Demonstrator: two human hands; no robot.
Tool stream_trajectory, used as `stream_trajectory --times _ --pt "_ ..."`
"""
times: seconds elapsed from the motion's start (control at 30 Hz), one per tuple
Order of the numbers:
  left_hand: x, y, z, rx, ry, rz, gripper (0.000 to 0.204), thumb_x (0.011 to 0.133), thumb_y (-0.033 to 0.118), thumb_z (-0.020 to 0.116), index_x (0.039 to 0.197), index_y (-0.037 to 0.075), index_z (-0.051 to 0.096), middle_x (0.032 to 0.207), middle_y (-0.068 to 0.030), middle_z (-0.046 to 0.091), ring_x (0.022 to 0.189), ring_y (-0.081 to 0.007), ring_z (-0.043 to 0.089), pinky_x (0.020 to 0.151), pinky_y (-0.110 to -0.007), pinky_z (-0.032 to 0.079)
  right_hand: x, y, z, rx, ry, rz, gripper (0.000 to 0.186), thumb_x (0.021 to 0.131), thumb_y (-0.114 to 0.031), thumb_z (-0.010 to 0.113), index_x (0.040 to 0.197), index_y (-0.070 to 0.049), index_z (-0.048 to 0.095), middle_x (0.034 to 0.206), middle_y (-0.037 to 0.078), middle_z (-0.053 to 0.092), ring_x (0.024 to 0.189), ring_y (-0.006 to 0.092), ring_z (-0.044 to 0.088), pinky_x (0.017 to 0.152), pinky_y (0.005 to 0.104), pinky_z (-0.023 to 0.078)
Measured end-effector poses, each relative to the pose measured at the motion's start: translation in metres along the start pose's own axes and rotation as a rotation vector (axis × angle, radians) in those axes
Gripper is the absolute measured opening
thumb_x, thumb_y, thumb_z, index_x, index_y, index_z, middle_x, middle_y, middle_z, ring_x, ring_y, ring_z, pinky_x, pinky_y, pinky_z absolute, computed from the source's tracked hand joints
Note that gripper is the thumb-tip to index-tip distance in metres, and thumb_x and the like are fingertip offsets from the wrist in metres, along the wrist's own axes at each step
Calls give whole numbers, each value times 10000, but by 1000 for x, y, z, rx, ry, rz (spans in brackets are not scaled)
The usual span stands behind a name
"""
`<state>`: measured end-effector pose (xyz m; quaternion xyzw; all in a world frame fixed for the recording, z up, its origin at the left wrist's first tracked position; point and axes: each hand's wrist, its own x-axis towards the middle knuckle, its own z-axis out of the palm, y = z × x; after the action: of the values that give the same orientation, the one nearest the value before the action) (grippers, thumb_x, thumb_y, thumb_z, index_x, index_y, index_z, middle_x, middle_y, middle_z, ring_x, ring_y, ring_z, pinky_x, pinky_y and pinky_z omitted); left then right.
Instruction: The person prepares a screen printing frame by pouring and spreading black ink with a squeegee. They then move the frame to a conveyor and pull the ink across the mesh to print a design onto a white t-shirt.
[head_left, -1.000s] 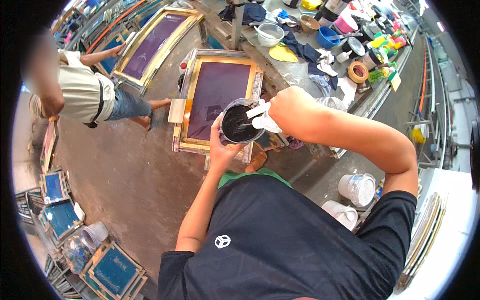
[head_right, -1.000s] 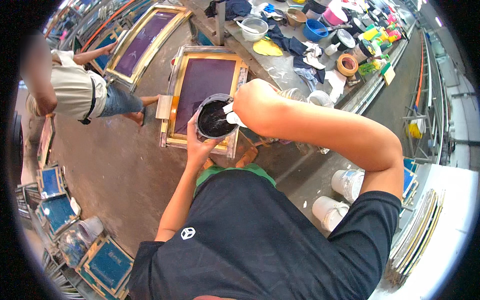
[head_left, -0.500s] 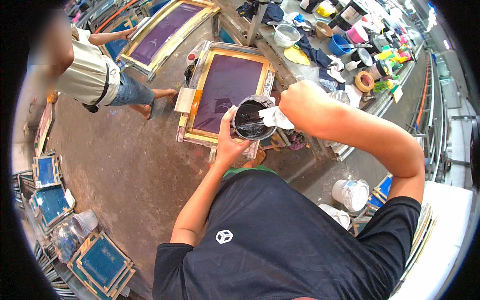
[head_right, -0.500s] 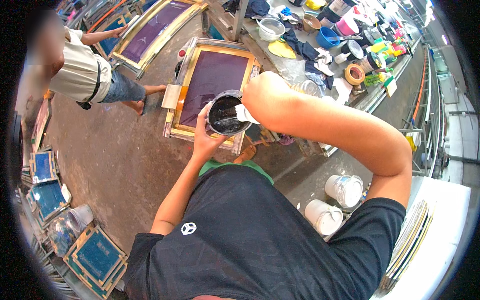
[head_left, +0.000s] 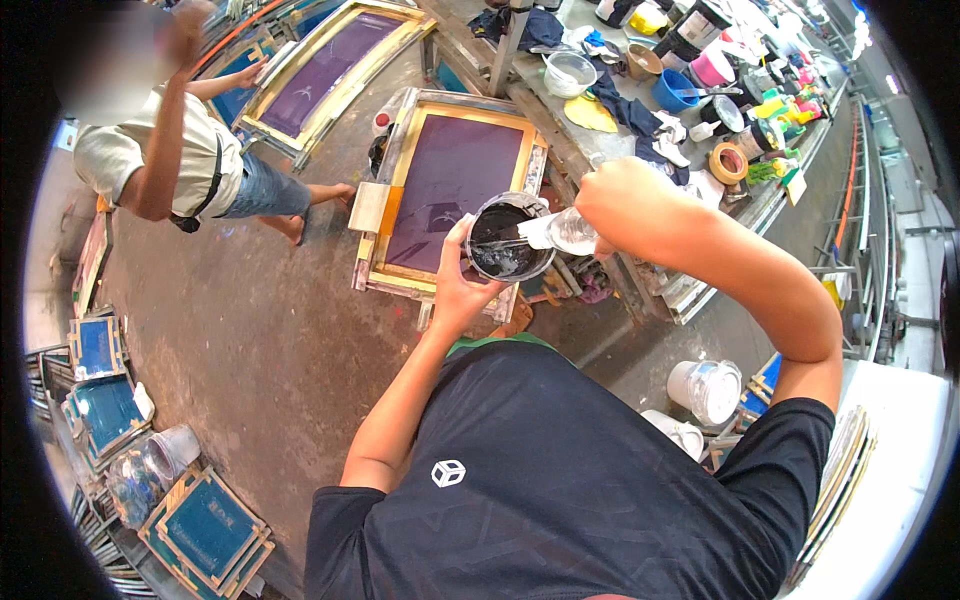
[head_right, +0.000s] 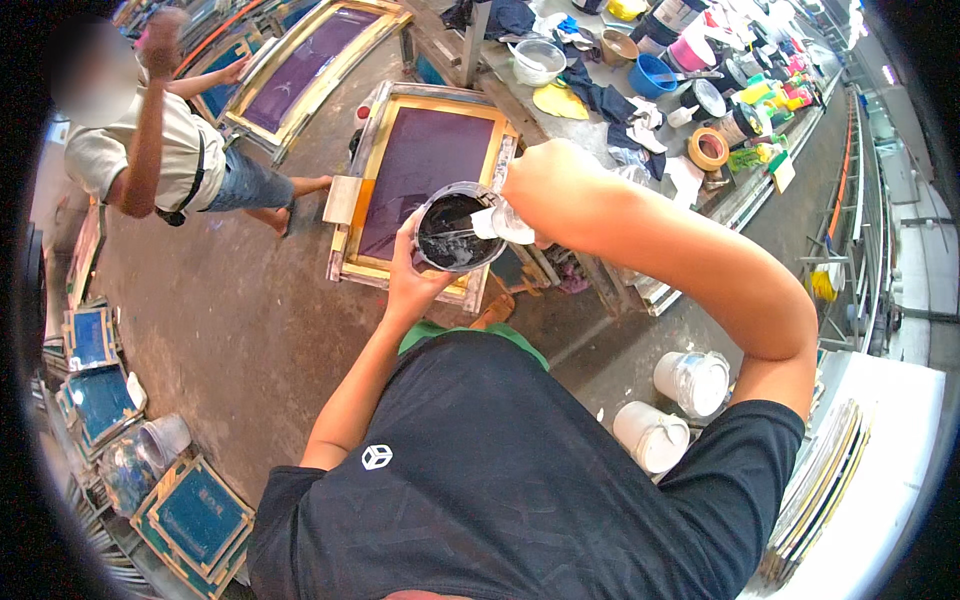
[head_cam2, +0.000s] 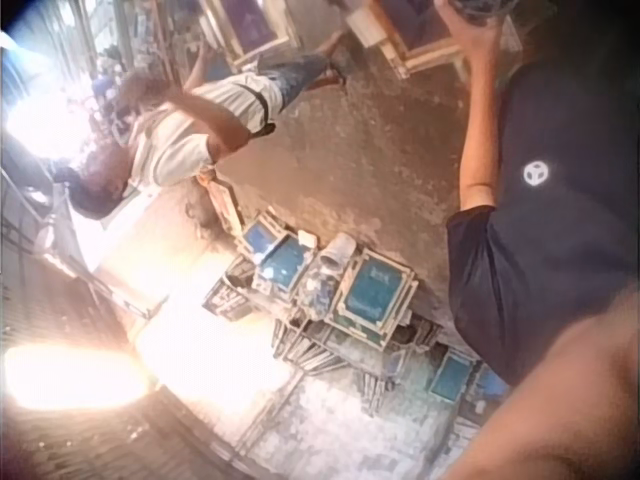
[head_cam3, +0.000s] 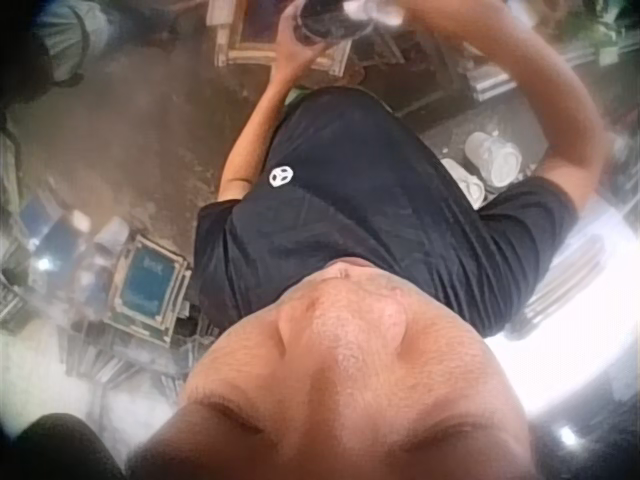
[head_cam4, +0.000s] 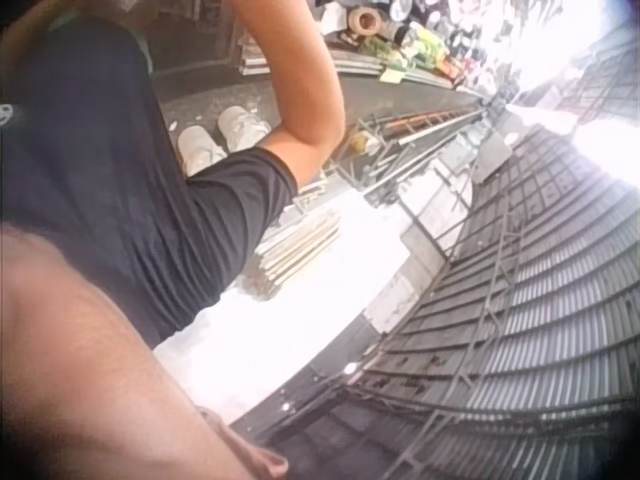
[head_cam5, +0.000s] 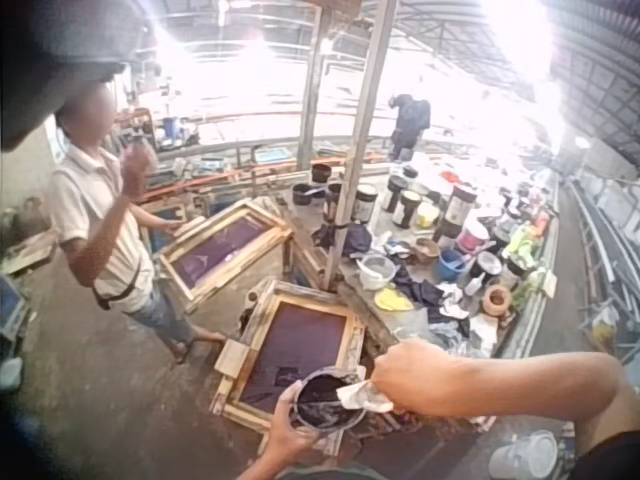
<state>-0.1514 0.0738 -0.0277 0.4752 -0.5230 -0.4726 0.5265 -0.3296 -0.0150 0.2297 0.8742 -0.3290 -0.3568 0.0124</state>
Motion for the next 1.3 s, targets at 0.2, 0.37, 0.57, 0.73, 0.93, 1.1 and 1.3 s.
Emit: stream_trajectory --times 0.2,0.37,0.57,0.73,0.93,1.1,1.3 --pt "6 14 -1 -35 18 40 987 678 122 912 1480 32 344 1385 -120 505 1211 -213 571 993 -347 514 1 41 31 286 10 12 659 696 -545 828 1029 13 716 939 179 720 914 347 702 806 430 549" --pt "15 22 -6 -121 43 21 982 667 30 896 1463 39 321 1387 -119 499 1260 -216 546 1079 -368 466 4 74 87 942 298 -65 744 741 -456 856 1290 -15 618 1124 149 696 1038 232 662 908 355 501" --pt "11 27 -10 -201 156 17 959 671 25 897 1447 42 333 1320 -123 558 1194 -203 594 1027 -354 502 63 117 164 1648 681 -9 618 808 -207 845 1340 -44 577 1229 56 662 1124 139 616 1020 328 471" --pt "-16 34 -22 -49 182 -69 895 703 70 879 1434 52 362 1339 -107 538 1232 -216 564 1044 -374 478 174 180 244 1476 1043 476 684 749 -357 885 1288 -39 607 1162 83 696 1050 183 654 924 341 511" --pt "-58 26 -38 -220 269 -177 967 648 -9 874 1447 52 332 1412 -118 487 1305 -245 523 1118 -405 444 230 206 279 1241 1193 1002 774 665 -455 914 1268 -62 629 1122 130 706 1020 227 667 899 362 519" --pt "-61 43 -48 -243 270 -129 887 666 -38 858 1398 69 369 1350 -95 509 1258 -216 543 1069 -387 479 224 205 307 1230 1149 1106 942 656 -479 905 1358 23 526 1245 178 657 1130 279 636 962 375 488" --pt "-59 34 -68 -80 266 -96 931 672 -11 865 1439 57 341 1365 -93 500 1273 -215 529 1089 -379 459 160 8 196 1950 845 398 316 965 -376 646 1095 -97 721 846 7 622 730 100 537 661 280 438"
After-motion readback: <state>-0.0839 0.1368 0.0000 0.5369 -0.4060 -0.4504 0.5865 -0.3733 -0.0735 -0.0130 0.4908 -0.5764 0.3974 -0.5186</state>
